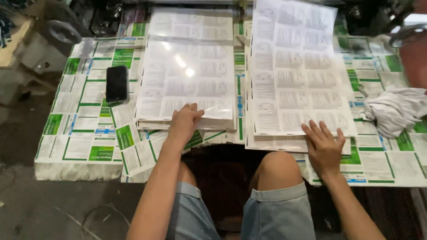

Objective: The person folds printed sheets in half and places them into a growing stack on the table. The hands repeatedly pick up sheets, fold them, and align them with the existing pile.

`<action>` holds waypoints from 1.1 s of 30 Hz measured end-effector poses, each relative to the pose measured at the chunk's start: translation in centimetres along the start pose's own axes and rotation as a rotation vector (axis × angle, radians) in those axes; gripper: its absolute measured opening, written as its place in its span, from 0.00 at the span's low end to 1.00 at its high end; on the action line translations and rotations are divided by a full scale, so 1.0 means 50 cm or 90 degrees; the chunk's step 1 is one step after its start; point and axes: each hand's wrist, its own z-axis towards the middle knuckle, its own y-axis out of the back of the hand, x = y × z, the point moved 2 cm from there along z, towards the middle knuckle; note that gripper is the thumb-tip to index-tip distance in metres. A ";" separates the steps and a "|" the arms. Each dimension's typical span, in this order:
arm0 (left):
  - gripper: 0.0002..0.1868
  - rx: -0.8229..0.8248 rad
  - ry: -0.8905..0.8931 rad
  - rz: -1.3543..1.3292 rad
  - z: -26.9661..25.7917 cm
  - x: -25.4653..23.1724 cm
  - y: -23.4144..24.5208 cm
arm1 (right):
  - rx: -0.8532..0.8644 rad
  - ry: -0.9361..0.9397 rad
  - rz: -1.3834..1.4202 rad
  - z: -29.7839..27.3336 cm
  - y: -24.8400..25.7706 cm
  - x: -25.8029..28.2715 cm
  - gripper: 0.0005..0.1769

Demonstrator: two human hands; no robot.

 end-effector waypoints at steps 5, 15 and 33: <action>0.12 -0.051 -0.032 -0.044 0.016 0.004 -0.011 | -0.007 -0.026 -0.015 0.005 0.015 0.013 0.23; 0.19 -0.016 -0.039 0.025 0.095 0.015 -0.033 | 0.008 -0.052 -0.038 0.006 0.006 0.006 0.31; 0.46 0.226 0.085 0.119 0.116 -0.073 -0.025 | 0.241 -0.064 -0.042 0.059 -0.032 0.016 0.47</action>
